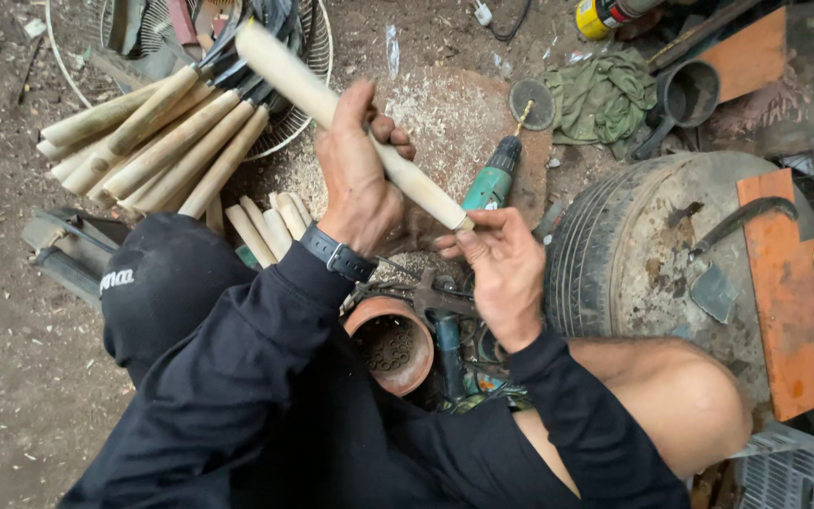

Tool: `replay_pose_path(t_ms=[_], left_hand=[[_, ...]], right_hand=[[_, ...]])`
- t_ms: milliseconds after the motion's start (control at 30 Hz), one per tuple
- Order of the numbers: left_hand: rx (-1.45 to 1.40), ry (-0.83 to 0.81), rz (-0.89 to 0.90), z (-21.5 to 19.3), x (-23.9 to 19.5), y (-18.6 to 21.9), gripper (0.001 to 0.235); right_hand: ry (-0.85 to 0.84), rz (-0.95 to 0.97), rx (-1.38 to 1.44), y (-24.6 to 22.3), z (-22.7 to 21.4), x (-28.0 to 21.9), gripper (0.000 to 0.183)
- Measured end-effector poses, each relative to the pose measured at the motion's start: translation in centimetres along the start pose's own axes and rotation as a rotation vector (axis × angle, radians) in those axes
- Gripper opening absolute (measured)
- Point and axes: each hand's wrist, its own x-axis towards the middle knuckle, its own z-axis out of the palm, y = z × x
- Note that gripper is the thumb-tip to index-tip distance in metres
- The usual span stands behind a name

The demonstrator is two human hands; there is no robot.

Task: The person drills holes into wooden handles, then inserts and secures metal sickle blades into the handles using a hammer. The person repeats this process for multiple handles and blades.

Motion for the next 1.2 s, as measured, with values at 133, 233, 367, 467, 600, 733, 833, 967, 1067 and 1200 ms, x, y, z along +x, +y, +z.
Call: replay_pose_path(t_ms=[133,233,367,467,600,733,833,967,1067,1200], left_hand=[[0.053,0.072,-0.087,-0.3,0.4,-1.0,0.042],[0.123,0.05,-0.135,0.1,0.4,-0.5,0.048],[0.146,-0.016,-0.069,0.2,0.2,1.8,0.05],[0.115,0.003,-0.073,0.9,0.3,3.3,0.036],[0.008,-0.028,-0.082,0.9,0.0,4.0,0.03],[0.018,-0.032,-0.09,0.7,-0.2,3.9,0.029],[0.026,-0.04,-0.081,0.8,-0.4,4.4,0.031],[0.041,-0.061,-0.042,0.7,-0.7,4.6,0.032],[0.097,-0.051,-0.006,0.6,-0.9,4.1,0.034],[0.148,-0.087,0.058,0.5,-1.4,3.0,0.037]], right_hand=[[0.049,-0.226,-0.422,-1.3,0.4,-0.2,0.027],[0.008,-0.378,-0.537,-1.9,-0.5,0.2,0.029],[-0.062,-0.15,-0.352,0.4,-1.2,0.8,0.033],[-0.262,-0.084,-0.598,3.1,-1.1,0.8,0.027],[-0.653,0.01,-0.914,6.9,-1.5,-1.6,0.035],[-0.944,0.184,-1.211,9.8,-2.9,-3.7,0.042],[-0.934,0.145,-1.247,9.9,-2.9,-3.6,0.04],[-0.589,0.196,-0.878,6.9,-1.7,-2.2,0.038],[-0.329,0.153,-0.271,3.2,-0.9,-0.8,0.042],[-0.163,-0.09,-0.179,-0.3,-0.1,-0.4,0.045]])
